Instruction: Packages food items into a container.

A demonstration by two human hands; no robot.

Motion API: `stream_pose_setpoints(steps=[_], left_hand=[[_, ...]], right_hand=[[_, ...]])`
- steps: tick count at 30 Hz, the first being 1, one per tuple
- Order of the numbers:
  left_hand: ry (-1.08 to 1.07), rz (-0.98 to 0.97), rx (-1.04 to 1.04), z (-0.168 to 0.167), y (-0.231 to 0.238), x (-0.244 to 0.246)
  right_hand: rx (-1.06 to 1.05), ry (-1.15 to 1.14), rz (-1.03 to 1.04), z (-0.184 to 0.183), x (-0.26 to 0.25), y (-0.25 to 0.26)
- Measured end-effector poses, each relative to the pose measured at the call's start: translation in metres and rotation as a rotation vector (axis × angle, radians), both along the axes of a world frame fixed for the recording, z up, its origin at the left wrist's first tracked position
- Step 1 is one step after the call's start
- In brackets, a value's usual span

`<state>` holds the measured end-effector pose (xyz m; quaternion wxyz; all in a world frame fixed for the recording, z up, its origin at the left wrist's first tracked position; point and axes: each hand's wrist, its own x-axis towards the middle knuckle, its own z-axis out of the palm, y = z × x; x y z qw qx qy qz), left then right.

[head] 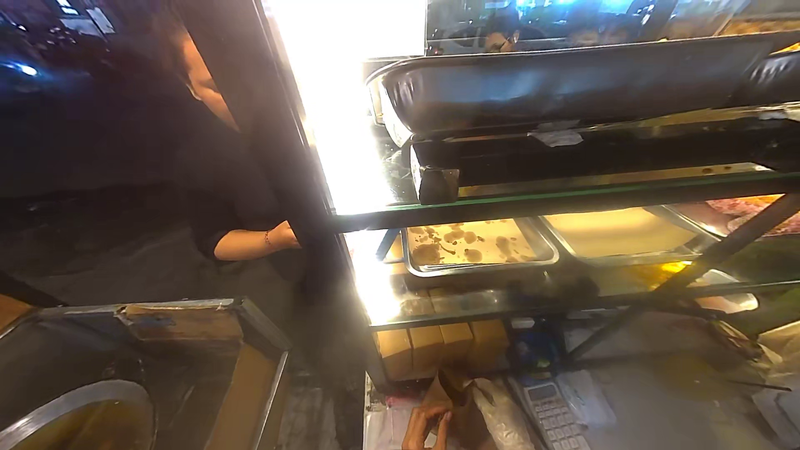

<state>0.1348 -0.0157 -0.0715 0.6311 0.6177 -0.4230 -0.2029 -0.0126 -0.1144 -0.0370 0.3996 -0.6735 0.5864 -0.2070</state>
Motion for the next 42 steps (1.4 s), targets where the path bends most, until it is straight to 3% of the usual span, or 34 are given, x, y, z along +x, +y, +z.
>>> stream_pose_setpoints(steps=[2, 6, 10, 16, 19, 30, 38, 42], left_hand=[[-0.028, -0.037, 0.023, -0.004, 0.005, 0.014], [-0.137, -0.144, 0.064, -0.004, 0.009, 0.04], [-0.249, -0.163, -0.015, -0.008, -0.011, 0.045], [-0.264, -0.201, -0.101, -0.016, -0.039, 0.042], [-0.256, -0.225, -0.131, -0.015, -0.044, 0.042], [-0.233, -0.439, -0.083, -0.01, -0.056, 0.054], [-0.063, -0.449, 0.013, -0.014, -0.041, 0.059], [-0.022, -0.426, 0.075, -0.019, -0.037, 0.058]], right_hand=[[0.114, 0.007, 0.006, 0.002, 0.001, -0.008], [0.133, 0.031, 0.047, 0.017, 0.002, -0.002], [0.111, 0.058, 0.109, 0.0, 0.0, -0.008], [0.133, 0.137, 0.191, 0.015, -0.007, -0.019], [0.117, 0.135, 0.198, 0.003, -0.014, -0.022], [0.078, 0.109, 0.199, 0.017, -0.024, -0.015], [0.144, -0.27, -0.141, -0.011, -0.035, -0.002], [0.15, -0.484, -0.007, -0.016, -0.045, 0.004]])
